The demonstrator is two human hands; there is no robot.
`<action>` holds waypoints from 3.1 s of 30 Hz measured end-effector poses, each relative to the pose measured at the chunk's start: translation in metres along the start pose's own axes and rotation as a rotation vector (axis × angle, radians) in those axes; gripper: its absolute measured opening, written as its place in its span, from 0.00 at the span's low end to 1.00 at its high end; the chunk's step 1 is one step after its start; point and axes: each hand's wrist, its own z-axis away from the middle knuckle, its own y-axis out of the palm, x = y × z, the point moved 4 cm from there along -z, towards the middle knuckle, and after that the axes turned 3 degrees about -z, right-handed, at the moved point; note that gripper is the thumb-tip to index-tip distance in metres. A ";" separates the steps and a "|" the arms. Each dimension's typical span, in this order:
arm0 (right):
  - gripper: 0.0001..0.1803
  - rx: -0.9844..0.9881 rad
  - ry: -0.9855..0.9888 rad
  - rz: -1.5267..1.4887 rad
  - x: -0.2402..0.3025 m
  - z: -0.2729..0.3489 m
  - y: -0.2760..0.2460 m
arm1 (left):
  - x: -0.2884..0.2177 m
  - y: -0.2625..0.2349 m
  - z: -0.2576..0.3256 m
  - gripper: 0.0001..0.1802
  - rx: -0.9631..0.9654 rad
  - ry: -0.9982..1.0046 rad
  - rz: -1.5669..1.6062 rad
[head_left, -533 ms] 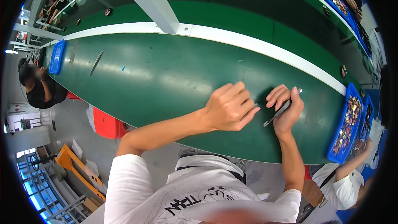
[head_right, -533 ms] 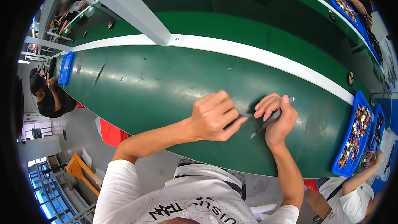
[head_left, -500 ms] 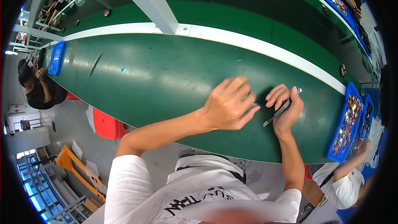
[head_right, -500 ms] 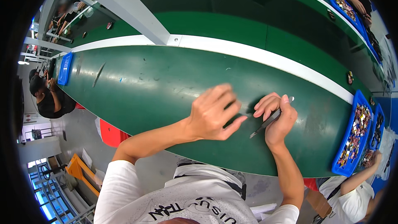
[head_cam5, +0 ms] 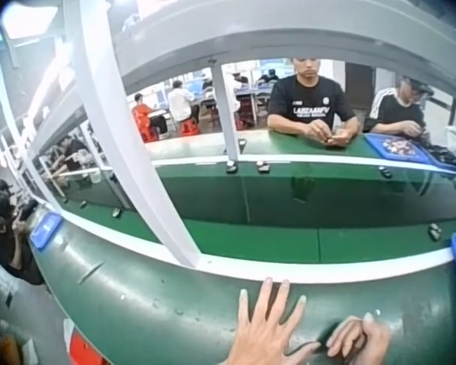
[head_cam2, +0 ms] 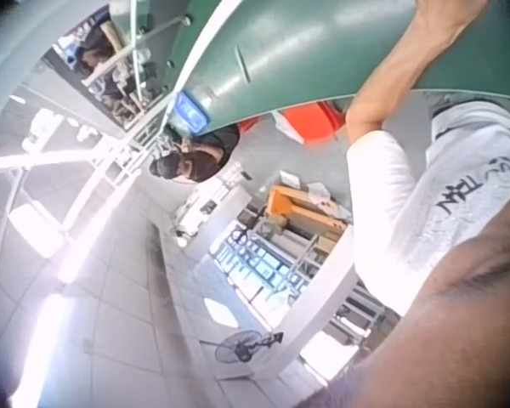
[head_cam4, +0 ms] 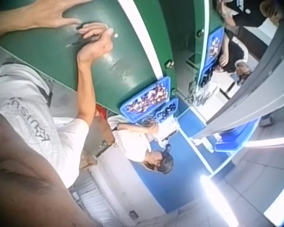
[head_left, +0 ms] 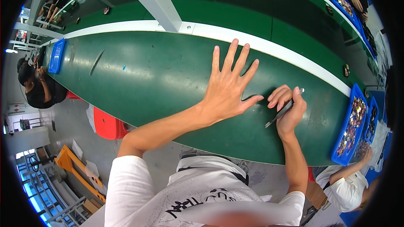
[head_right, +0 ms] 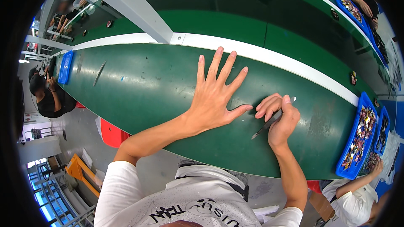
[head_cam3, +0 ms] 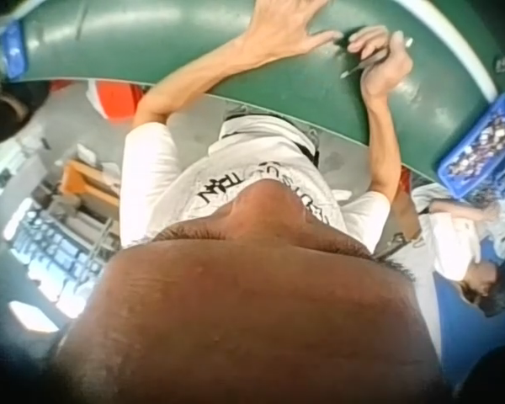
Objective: Assembling small electronic components using tweezers on a production line.
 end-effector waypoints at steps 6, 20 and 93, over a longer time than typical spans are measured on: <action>0.34 0.047 0.000 0.020 0.000 0.000 0.002 | -0.001 0.000 0.000 0.45 -0.009 0.008 0.010; 0.35 0.127 -0.012 0.028 0.001 0.000 0.006 | -0.006 -0.006 -0.001 0.40 -0.046 0.074 0.080; 0.13 -0.260 0.015 0.031 -0.018 -0.012 -0.019 | -0.018 0.026 -0.037 0.16 -0.196 0.827 0.103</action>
